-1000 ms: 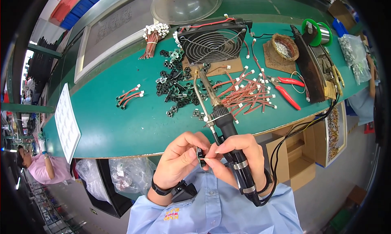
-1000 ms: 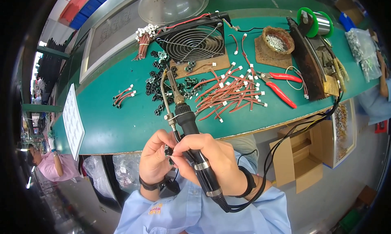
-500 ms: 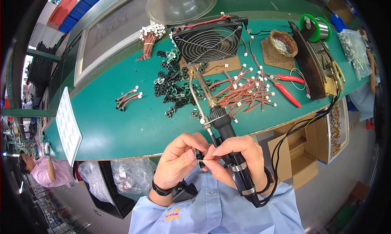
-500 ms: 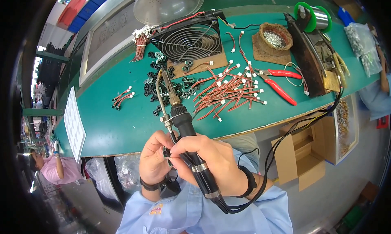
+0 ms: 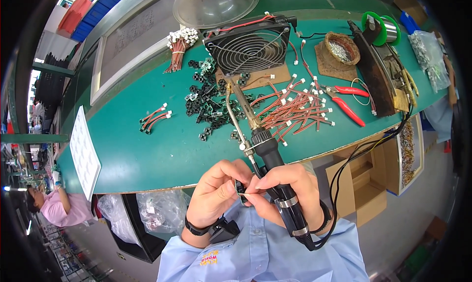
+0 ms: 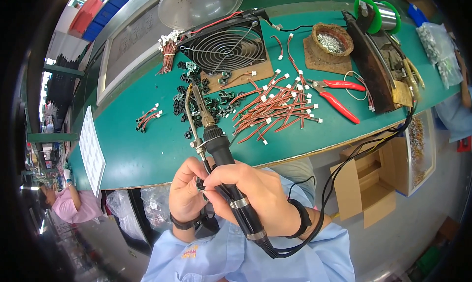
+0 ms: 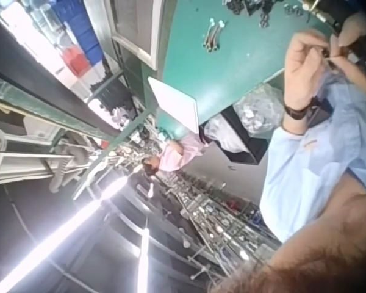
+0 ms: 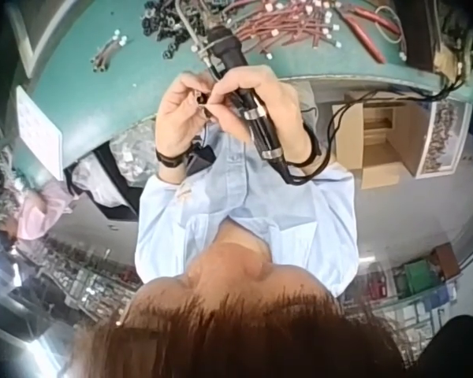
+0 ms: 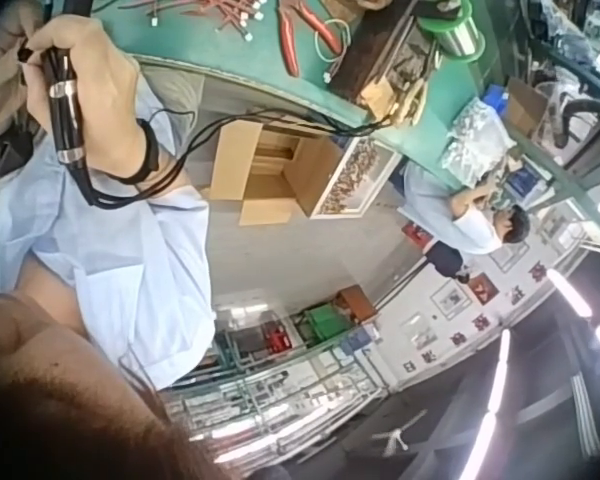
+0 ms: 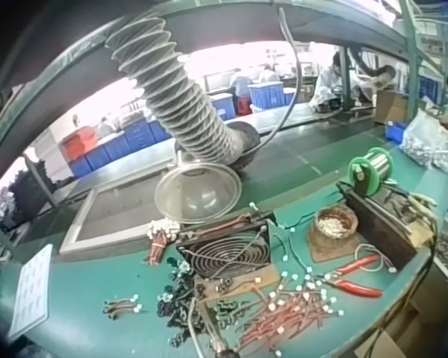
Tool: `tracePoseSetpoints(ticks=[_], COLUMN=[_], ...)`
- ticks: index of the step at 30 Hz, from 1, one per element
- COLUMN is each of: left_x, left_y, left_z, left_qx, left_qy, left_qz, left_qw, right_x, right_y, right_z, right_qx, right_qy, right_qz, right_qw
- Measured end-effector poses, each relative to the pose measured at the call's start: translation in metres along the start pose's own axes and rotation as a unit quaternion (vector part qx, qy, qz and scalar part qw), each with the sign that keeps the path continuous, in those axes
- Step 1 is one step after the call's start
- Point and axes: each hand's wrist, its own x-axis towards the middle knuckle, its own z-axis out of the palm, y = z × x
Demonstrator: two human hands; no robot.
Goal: The person picks up a circuit board and a wire, joins them using a soldering iron, and sets the assembly aside. After repeating this process, the person gathers the completed assemblies by hand.
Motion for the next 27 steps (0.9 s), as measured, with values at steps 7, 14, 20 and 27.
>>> tracePoseSetpoints(ticks=[7, 14, 20, 27], left_x=[0.0014, 0.0029, 0.0034, 0.0034], left_y=[-0.0004, -0.0007, -0.0025, -0.0017], left_z=[0.0017, 0.0015, 0.0000, 0.0003], left_qx=[-0.028, -0.045, -0.072, -0.084], left_qy=[-0.004, -0.012, -0.022, -0.022], left_qz=[-0.013, -0.025, -0.037, -0.047], left_qw=[1.000, 0.999, 0.996, 0.995], right_x=[0.0004, -0.0030, -0.0012, 0.0008], right_y=[0.0000, 0.0013, 0.0000, -0.0004], right_z=[-0.0010, 0.0020, 0.0010, -0.0002], right_qx=[-0.011, 0.045, 0.054, 0.031], right_qy=[0.004, 0.020, 0.027, 0.011], right_qz=[-0.009, 0.012, 0.010, 0.001], right_qw=[1.000, 0.999, 0.998, 0.999])
